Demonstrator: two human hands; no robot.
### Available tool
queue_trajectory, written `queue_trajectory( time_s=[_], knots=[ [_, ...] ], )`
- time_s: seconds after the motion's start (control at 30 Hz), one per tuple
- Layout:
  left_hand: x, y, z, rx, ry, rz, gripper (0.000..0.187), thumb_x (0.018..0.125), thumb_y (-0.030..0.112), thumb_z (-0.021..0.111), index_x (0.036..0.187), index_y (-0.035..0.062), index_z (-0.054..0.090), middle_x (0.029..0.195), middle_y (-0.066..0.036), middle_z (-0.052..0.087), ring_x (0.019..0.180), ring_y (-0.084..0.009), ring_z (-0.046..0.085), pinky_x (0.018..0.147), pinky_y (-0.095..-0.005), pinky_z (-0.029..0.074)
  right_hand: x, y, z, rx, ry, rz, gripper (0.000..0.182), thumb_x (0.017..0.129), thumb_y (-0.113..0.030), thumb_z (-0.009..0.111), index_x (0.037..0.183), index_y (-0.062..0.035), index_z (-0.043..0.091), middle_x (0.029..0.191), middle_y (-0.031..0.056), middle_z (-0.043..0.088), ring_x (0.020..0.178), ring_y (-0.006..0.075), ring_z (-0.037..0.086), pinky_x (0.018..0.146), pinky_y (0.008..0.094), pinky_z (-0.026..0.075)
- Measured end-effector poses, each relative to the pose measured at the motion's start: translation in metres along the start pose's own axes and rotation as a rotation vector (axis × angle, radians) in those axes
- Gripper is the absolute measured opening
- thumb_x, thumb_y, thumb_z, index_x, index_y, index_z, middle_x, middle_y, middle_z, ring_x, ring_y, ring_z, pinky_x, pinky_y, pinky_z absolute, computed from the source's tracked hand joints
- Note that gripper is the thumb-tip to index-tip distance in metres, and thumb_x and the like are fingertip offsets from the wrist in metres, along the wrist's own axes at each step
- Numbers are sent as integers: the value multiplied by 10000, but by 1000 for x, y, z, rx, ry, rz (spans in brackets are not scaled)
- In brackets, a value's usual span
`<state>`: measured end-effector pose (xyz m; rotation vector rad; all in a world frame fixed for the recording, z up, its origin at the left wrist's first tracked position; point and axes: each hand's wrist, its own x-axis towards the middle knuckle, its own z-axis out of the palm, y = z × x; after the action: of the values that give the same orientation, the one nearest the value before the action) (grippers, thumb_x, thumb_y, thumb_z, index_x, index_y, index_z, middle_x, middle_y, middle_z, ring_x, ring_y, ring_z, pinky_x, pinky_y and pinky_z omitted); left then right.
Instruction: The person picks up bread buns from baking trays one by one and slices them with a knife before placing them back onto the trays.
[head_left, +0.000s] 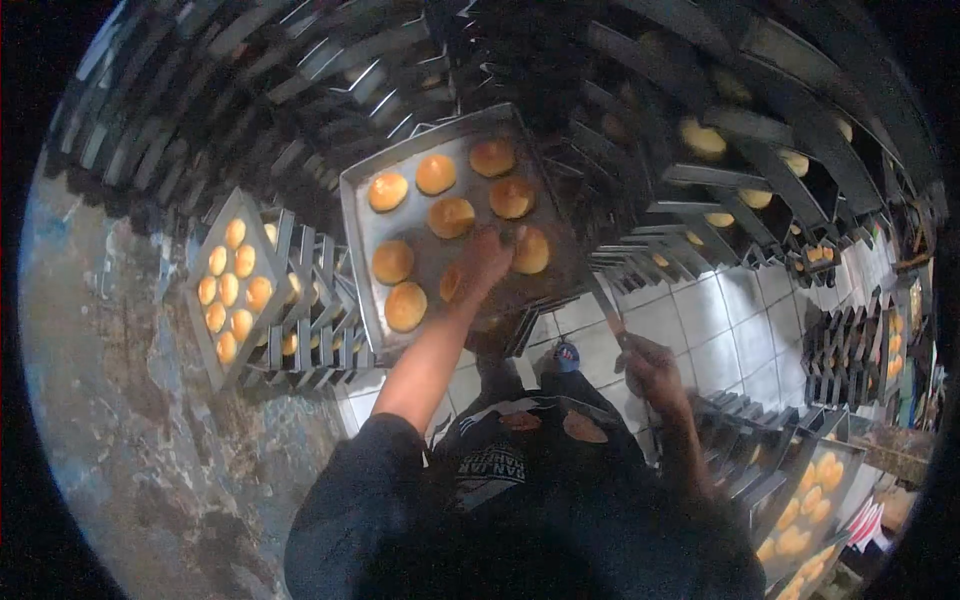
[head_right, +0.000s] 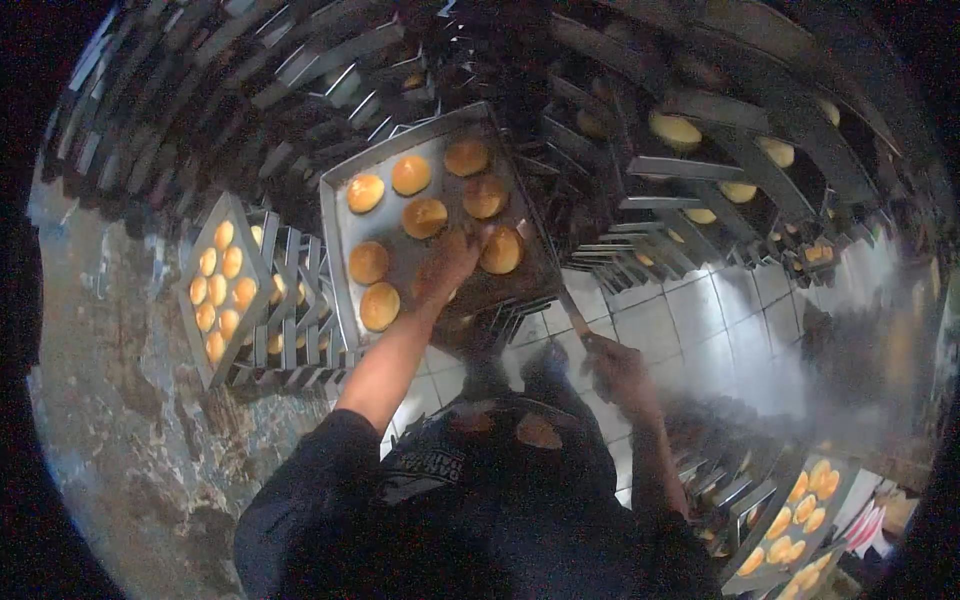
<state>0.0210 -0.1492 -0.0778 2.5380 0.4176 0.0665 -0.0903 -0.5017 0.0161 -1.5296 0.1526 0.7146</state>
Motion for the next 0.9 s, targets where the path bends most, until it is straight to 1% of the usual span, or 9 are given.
queue_trajectory(
  time_s=[0.17, 0.27, 0.37, 0.47, 0.57, 0.63, 0.7, 0.77, 0.9],
  knots=[
    [17, 14, 15, -199, -223, -248, 797, 847, 576, 693, 1346, -30, 559, 1330, -312, 576, 1234, -410, 579, 1018, -482, 457, -5, -8, 3, 132, 12, -47, 345, 932, -119, 623, 1236, 44, 618, 759, 26, 627, 461, 53, 423, 415, 220, 312],
    [-6, 20, 17, -334, -492, -138, 886, 813, 599, 720, 1381, -47, 507, 1301, -287, 603, 1211, -378, 599, 1007, -449, 467, 5, -7, -1, 146, -37, -22, 269, 936, -106, 613, 1165, 33, 632, 749, 23, 619, 463, 57, 431, 413, 218, 314],
    [-24, 19, 40, -389, -178, -309, 777, 851, 542, 716, 1340, -36, 543, 1200, -214, 669, 1146, -306, 635, 963, -428, 487, 24, -9, 5, 126, -86, -74, 209, 949, -123, 615, 1100, 20, 637, 745, 12, 614, 471, 57, 444, 413, 222, 327],
    [-42, 15, -7, -620, -120, -224, 592, 918, 464, 669, 1285, 6, 592, 1156, -136, 688, 1115, -264, 640, 956, -442, 489, 49, -16, 29, 76, -75, -178, 273, 971, -142, 603, 1179, 33, 624, 746, 8, 611, 496, 60, 466, 425, 222, 351],
    [-56, 13, -60, -1197, -101, -533, 518, 963, 445, 618, 1316, 69, 571, 1200, -94, 666, 1140, -223, 621, 969, -431, 483, 66, -44, 60, -54, -171, -370, 512, 1008, -199, 597, 1450, 29, 474, 750, 21, 604, 554, 60, 486, 480, 239, 411],
    [-55, 10, -86, -1762, 122, -367, 529, 954, 518, 607, 1291, 111, 586, 1176, -74, 671, 1111, -221, 634, 942, -418, 504, 64, -62, 91, -86, -242, -392, 522, 1011, -206, 598, 1467, 10, 465, 768, 23, 610, 560, 63, 488, 487, 249, 416],
    [-54, -10, -114, -1774, 225, -397, 535, 945, 540, 612, 1267, 113, 603, 1176, -73, 672, 1107, -216, 636, 935, -418, 507, 70, -65, 114, -117, -312, -416, 533, 1013, -213, 599, 1484, -10, 456, 786, 24, 616, 566, 67, 489, 495, 260, 420],
    [-55, -33, -132, -1789, 337, -452, 513, 914, 557, 654, 1150, 101, 658, 1097, -72, 700, 1020, -210, 673, 884, -417, 540, 80, -58, 135, -331, -349, -493, 469, 1018, -203, 587, 1448, -39, 496, 912, 93, 689, 823, 191, 671, 766, 363, 542],
    [-66, -73, -156, -1929, 337, -305, 419, 870, 519, 732, 990, 119, 694, 919, -40, 731, 822, -212, 709, 775, -399, 585, 65, -65, 169, -456, -367, -569, 447, 1001, -173, 589, 1423, -44, 520, 910, 168, 684, 822, 234, 692, 767, 374, 545]
  ],
)
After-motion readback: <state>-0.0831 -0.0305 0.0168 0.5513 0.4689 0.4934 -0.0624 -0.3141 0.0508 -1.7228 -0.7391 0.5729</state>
